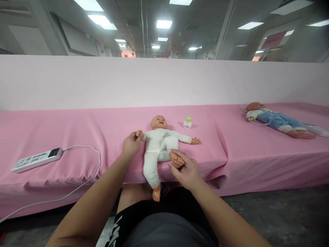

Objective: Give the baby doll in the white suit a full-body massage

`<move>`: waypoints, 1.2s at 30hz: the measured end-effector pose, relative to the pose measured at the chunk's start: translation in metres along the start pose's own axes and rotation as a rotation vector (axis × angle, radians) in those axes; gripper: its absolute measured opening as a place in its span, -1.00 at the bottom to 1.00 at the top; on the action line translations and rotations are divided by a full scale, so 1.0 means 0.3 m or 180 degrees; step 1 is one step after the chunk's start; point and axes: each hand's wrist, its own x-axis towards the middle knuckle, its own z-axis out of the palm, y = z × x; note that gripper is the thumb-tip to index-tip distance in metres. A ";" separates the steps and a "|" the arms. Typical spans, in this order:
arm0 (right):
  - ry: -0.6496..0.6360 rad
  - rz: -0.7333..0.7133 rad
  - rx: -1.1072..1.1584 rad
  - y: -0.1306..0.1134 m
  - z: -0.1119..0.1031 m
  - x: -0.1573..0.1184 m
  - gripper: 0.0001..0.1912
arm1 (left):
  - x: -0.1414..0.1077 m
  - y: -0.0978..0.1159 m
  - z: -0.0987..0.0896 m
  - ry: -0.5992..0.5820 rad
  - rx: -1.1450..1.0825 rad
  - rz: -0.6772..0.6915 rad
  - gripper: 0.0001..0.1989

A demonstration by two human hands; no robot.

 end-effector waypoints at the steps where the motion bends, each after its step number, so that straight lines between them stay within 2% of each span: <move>1: -0.0022 -0.0046 -0.0045 -0.010 -0.012 -0.028 -0.46 | 0.017 -0.022 -0.012 0.0072 -0.0073 -0.0137 -0.68; 3: -0.0091 -0.0100 -0.0106 -0.017 -0.027 -0.089 -0.48 | 0.049 -0.067 -0.032 0.0211 -0.0367 -0.0450 -0.68; 6: -0.0294 -0.0023 -0.0173 0.000 -0.026 -0.181 -0.50 | 0.082 -0.116 -0.046 0.0523 -0.1463 -0.1051 -0.76; 8: -0.0440 0.0030 -0.0217 0.026 -0.010 -0.235 -0.50 | 0.093 -0.130 -0.045 0.0610 -0.1923 -0.1266 -0.80; 12: -0.0542 -0.0052 -0.0405 0.086 0.035 -0.304 -0.48 | 0.092 -0.132 -0.034 0.0587 -0.1842 -0.1178 -0.79; 16: -0.0512 -0.0153 -0.0475 0.105 0.041 -0.310 -0.46 | 0.076 -0.122 -0.033 0.0559 -0.1670 -0.1060 -0.71; 22: -0.0373 -0.0077 -0.0266 0.028 -0.025 -0.216 -0.49 | 0.031 -0.035 -0.028 0.0316 -0.0879 -0.0382 -0.61; 28: -0.0166 -0.0167 -0.0088 -0.037 -0.060 -0.045 -0.47 | -0.028 0.076 0.034 -0.0056 0.0075 0.0429 -0.67; 32: -0.0191 0.0047 -0.0077 -0.014 -0.026 0.069 -0.45 | -0.059 0.064 0.086 -0.0230 0.0740 0.1035 -0.68; 36: -0.0130 0.0184 -0.0022 0.047 0.039 0.143 -0.46 | -0.069 0.024 0.105 -0.0108 0.0782 0.1245 -0.66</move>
